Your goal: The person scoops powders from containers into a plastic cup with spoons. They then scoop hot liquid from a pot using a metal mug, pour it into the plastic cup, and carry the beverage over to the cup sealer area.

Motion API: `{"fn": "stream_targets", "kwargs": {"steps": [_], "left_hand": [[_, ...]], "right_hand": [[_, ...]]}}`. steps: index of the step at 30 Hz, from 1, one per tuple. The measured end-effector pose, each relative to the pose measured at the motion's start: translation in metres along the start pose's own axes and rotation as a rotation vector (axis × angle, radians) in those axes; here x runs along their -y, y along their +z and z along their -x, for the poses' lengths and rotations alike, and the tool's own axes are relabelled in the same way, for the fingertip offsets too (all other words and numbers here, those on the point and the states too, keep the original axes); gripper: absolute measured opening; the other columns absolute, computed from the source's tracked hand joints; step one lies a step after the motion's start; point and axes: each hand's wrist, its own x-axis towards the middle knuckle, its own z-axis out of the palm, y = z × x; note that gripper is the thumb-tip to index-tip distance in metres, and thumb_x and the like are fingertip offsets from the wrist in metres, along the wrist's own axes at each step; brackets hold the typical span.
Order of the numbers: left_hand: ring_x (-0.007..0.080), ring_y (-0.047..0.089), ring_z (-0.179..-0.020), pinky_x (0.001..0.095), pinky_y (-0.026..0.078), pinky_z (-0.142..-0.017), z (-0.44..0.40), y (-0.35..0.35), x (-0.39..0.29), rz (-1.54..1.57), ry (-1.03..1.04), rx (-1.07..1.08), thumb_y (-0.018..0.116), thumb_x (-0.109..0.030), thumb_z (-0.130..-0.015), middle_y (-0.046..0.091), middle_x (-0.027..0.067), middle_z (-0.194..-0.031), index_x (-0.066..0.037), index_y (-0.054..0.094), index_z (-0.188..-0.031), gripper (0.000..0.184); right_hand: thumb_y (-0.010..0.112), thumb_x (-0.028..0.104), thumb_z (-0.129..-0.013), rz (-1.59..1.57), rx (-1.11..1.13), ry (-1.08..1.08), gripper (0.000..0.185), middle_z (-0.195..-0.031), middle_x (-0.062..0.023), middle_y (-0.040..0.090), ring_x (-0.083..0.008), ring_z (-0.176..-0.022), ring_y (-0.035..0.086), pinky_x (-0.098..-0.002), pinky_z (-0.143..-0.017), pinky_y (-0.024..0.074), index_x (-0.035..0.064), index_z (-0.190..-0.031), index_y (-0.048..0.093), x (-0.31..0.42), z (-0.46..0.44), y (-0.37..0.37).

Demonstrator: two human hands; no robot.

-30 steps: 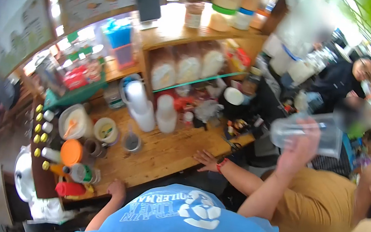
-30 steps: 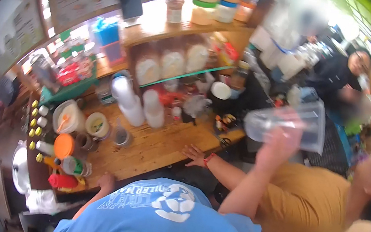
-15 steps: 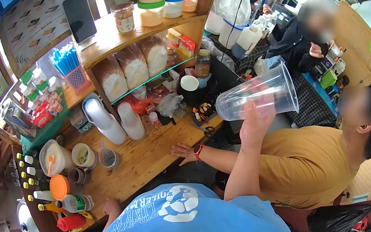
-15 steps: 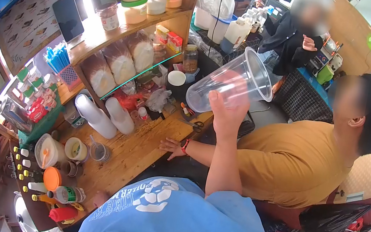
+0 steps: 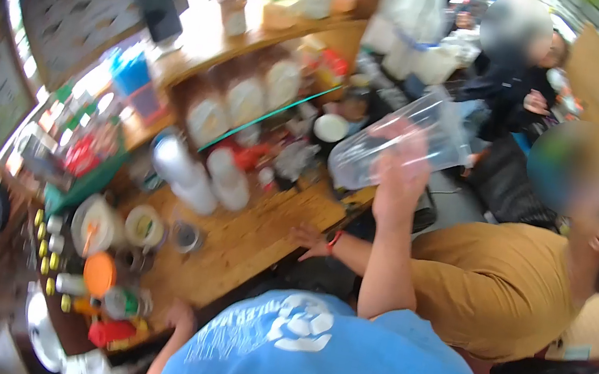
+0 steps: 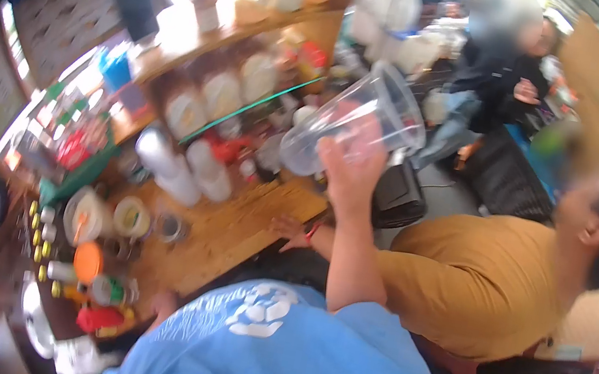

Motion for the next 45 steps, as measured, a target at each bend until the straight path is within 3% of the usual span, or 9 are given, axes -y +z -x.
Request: {"fn": "stream_targets", "kwargs": {"steps": [11,18,22,26,30,32,33,39,45], "left_hand": [[0.0366,0.069,-0.105,0.0625,0.051,-0.081,0.057,-0.089,0.025,0.284,0.172,0.223,0.066,-0.026,-0.087,0.071,0.0179,-0.115,-0.008,0.071,-0.114,0.032],[0.0238,0.071,-0.088,0.0361,0.056,-0.077,0.131,-0.307,0.099,0.929,0.864,0.197,0.079,-0.029,-0.082,0.074,0.0136,-0.097,-0.004,0.068,-0.110,0.039],[0.0205,0.069,-0.075,0.0356,0.055,-0.071,0.070,-0.388,0.172,1.215,0.567,-0.309,0.074,-0.020,-0.084,0.073,0.0097,-0.082,-0.003,0.072,-0.092,0.018],[0.0334,0.071,-0.092,0.0436,0.058,-0.080,-0.070,-0.377,0.216,0.534,0.093,-0.572,0.066,-0.019,-0.086,0.073,0.0164,-0.100,-0.005,0.074,-0.096,0.018],[0.0355,0.070,-0.098,0.0460,0.057,-0.083,-0.107,-0.364,0.217,0.386,0.084,-0.420,0.071,-0.024,-0.082,0.072,0.0181,-0.104,-0.004,0.074,-0.096,0.024],[0.0358,0.070,-0.101,0.0453,0.058,-0.083,-0.127,-0.352,0.217,0.347,0.077,-0.361,0.071,-0.020,-0.081,0.072,0.0172,-0.105,-0.003,0.073,-0.098,0.024],[0.0344,0.070,-0.101,0.0455,0.058,-0.082,-0.129,-0.350,0.217,0.348,0.099,-0.348,0.068,-0.015,-0.081,0.072,0.0174,-0.108,-0.004,0.073,-0.100,0.022],[0.0326,0.069,-0.105,0.0439,0.057,-0.083,-0.129,-0.360,0.211,0.386,0.091,-0.262,0.065,-0.009,-0.083,0.071,0.0151,-0.114,-0.004,0.073,-0.105,0.024],[0.0313,0.068,-0.108,0.0423,0.057,-0.083,-0.128,-0.363,0.208,0.409,0.100,-0.252,0.063,-0.005,-0.084,0.070,0.0140,-0.117,-0.005,0.072,-0.108,0.025]], "right_hand": [[0.070,0.052,-0.084,-0.287,0.355,-0.122,0.080,-0.116,-0.0174,0.062,-0.0154,-0.081,0.058,-0.0210,-0.055,0.0428,-0.0052,-0.135,0.045,-0.069,-0.034,0.055],[0.066,0.051,-0.088,1.008,1.564,0.055,0.078,-0.133,-0.0203,0.047,-0.0256,-0.108,0.043,-0.0346,-0.082,0.0333,0.0003,-0.142,0.040,-0.289,0.169,-0.067],[0.063,0.050,-0.090,1.191,1.724,-0.023,0.077,-0.142,-0.0220,0.039,-0.0314,-0.124,0.035,-0.0423,-0.097,0.0280,0.0034,-0.146,0.038,-0.339,0.186,-0.107],[0.060,0.050,-0.092,1.230,1.770,-0.103,0.076,-0.152,-0.0237,0.030,-0.0372,-0.140,0.026,-0.0500,-0.112,0.0226,0.0065,-0.149,0.036,-0.348,0.183,-0.122],[0.062,0.054,-0.089,1.154,1.759,-0.017,0.081,-0.161,-0.0246,0.015,-0.0403,-0.151,0.004,-0.0524,-0.122,0.0061,0.0146,-0.154,0.033,-0.361,0.178,-0.136],[0.062,0.053,-0.089,1.048,1.646,-0.951,0.078,-0.162,-0.0241,0.012,-0.0405,-0.151,0.003,-0.0535,-0.122,0.0067,0.0145,-0.152,0.037,-0.350,0.169,-0.128],[0.064,0.048,-0.091,1.120,1.658,-0.799,0.072,-0.153,-0.0245,0.033,-0.0383,-0.146,0.026,-0.0544,-0.120,0.0177,0.0077,-0.147,0.043,-0.336,0.172,-0.119],[0.066,0.046,-0.091,0.851,0.779,0.037,0.070,-0.142,-0.0215,0.044,-0.0330,-0.135,0.039,-0.0502,-0.116,0.0274,0.0037,-0.143,0.046,-0.126,0.072,-0.037],[0.068,0.043,-0.090,0.213,0.223,0.195,0.068,-0.132,-0.0186,0.055,-0.0276,-0.124,0.052,-0.0459,-0.111,0.0372,-0.0004,-0.139,0.048,-0.062,0.083,0.057]]}}
